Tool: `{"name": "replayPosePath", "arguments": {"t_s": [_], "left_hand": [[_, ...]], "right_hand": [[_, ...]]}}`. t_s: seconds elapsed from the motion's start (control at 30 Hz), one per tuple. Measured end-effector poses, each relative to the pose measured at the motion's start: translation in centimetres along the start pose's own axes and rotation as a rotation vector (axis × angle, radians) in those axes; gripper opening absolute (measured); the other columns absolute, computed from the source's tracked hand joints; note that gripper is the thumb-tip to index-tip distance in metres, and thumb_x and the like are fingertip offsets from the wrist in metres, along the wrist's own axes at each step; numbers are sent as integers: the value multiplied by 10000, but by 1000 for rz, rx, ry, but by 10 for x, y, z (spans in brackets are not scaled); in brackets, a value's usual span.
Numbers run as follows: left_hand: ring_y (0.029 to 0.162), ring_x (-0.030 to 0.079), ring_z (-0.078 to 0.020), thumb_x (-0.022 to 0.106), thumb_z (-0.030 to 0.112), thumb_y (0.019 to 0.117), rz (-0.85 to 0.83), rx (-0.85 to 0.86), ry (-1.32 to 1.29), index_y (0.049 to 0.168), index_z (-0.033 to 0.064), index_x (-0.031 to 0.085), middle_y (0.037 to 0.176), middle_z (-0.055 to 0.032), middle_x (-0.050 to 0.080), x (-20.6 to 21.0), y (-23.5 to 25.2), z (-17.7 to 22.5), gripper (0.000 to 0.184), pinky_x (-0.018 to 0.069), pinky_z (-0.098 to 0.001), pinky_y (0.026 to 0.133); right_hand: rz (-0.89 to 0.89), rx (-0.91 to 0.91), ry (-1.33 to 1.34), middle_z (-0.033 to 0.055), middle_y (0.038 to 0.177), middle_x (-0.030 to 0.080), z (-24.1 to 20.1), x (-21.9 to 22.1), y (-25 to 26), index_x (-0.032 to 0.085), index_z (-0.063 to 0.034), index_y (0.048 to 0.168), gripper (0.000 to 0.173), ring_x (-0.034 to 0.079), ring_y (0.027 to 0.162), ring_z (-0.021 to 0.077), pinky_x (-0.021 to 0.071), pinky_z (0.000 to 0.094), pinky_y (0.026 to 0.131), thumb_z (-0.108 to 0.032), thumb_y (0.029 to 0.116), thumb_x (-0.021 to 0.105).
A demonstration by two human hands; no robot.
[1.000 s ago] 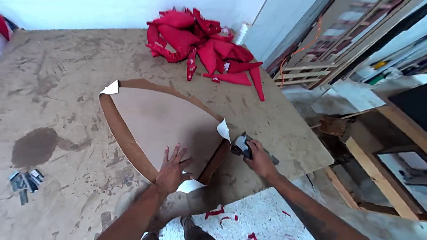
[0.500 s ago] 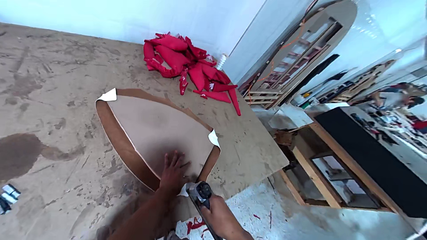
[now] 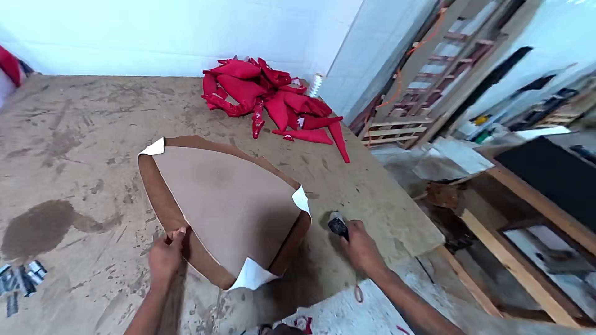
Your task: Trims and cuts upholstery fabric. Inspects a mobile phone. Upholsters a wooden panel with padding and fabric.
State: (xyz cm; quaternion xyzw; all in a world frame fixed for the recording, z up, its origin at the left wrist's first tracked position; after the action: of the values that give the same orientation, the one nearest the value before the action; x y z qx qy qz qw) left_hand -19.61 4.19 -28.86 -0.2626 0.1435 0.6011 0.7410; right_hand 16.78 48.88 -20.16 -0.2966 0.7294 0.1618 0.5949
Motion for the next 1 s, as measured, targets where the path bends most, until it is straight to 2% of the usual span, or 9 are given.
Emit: {"name": "replayPosePath", "arguments": {"t_s": [0.07, 0.17, 0.37, 0.5, 0.57, 0.67, 0.77, 0.9, 1.0], "left_hand": [[658, 729, -210, 584, 552, 1005, -121, -212, -19, 949, 58, 735, 783, -60, 756, 15, 15, 3, 519, 622, -446, 636], [604, 685, -216, 611, 540, 996, -287, -270, 85, 1009, 30, 732, 746, -97, 723, 53, 19, 17, 524, 591, -432, 606], [527, 579, -177, 665, 444, 990, -248, -240, -74, 850, 26, 674, 631, -68, 626, 72, -18, 15, 442, 524, -374, 548], [600, 679, -224, 616, 229, 1041, -165, -277, -495, 989, -52, 679, 728, -136, 709, 138, -121, 32, 292, 595, -379, 571], [771, 739, -204, 620, 136, 1019, -282, -108, -418, 1114, -19, 721, 889, -114, 768, 175, -154, 56, 208, 634, -376, 725], [1132, 668, -91, 773, 368, 902, -333, 287, 161, 1174, 220, 754, 1147, 72, 741, 183, -171, 79, 311, 553, -366, 1032], [1209, 612, -217, 762, 505, 856, -216, 528, 523, 1248, 323, 734, 1238, 6, 681, 163, -172, 51, 433, 540, -452, 1021], [1117, 683, -134, 568, 306, 1021, -135, 611, 559, 1127, 247, 772, 1163, 19, 727, 154, -163, 38, 238, 588, -360, 961], [1008, 716, -134, 528, 296, 1045, -164, 685, 543, 1069, 185, 763, 1102, -13, 727, 149, -160, 46, 261, 621, -346, 868]], "right_hand": [[45, -105, 81, 171, 1381, 593, -9, -2, 35, 623, -108, 1387, 497, 628, 1204, 343, 544, 539, 998, -242, 912, 681], [-184, 21, 540, 179, 1389, 606, -34, 53, 38, 446, -32, 1513, 653, 623, 1247, 285, 523, 477, 1055, -409, 1006, 610], [-105, -15, 748, 179, 1430, 566, -58, 124, 83, 361, -80, 1591, 913, 633, 1202, 274, 545, 496, 1013, -546, 889, 713], [-217, -266, 924, 111, 1466, 589, -91, 97, 197, 508, -128, 1518, 662, 607, 1298, 240, 518, 484, 1081, -459, 970, 675], [-209, -380, 955, 76, 1442, 617, -128, 58, 219, 552, -131, 1476, 515, 632, 1272, 206, 531, 456, 1081, -338, 1015, 651], [-132, -404, 936, 97, 1211, 723, -157, -24, 179, 650, -95, 1307, 310, 704, 1072, 228, 568, 477, 949, -275, 1078, 541], [-107, -295, 936, 58, 826, 725, -140, -11, 126, 705, -74, 1021, 360, 684, 698, 198, 589, 434, 661, -379, 1074, 521], [-558, 160, 1112, 109, 969, 772, -99, 112, -19, 681, -25, 1179, 498, 754, 747, 253, 642, 423, 630, -459, 1084, 456], [-724, 334, 1174, 126, 1051, 775, -129, 155, -88, 662, -19, 1223, 597, 761, 763, 271, 629, 421, 614, -551, 1065, 442]]}}
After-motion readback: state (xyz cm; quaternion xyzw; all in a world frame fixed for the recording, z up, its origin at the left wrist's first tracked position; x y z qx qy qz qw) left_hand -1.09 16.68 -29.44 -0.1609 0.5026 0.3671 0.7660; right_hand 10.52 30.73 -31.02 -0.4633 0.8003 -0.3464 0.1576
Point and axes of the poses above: each hand's wrist, its own y-axis towards the middle knuckle, its own x-axis out of the palm, z = x × y, the point moved 7 cm from there along y, towards the middle knuckle
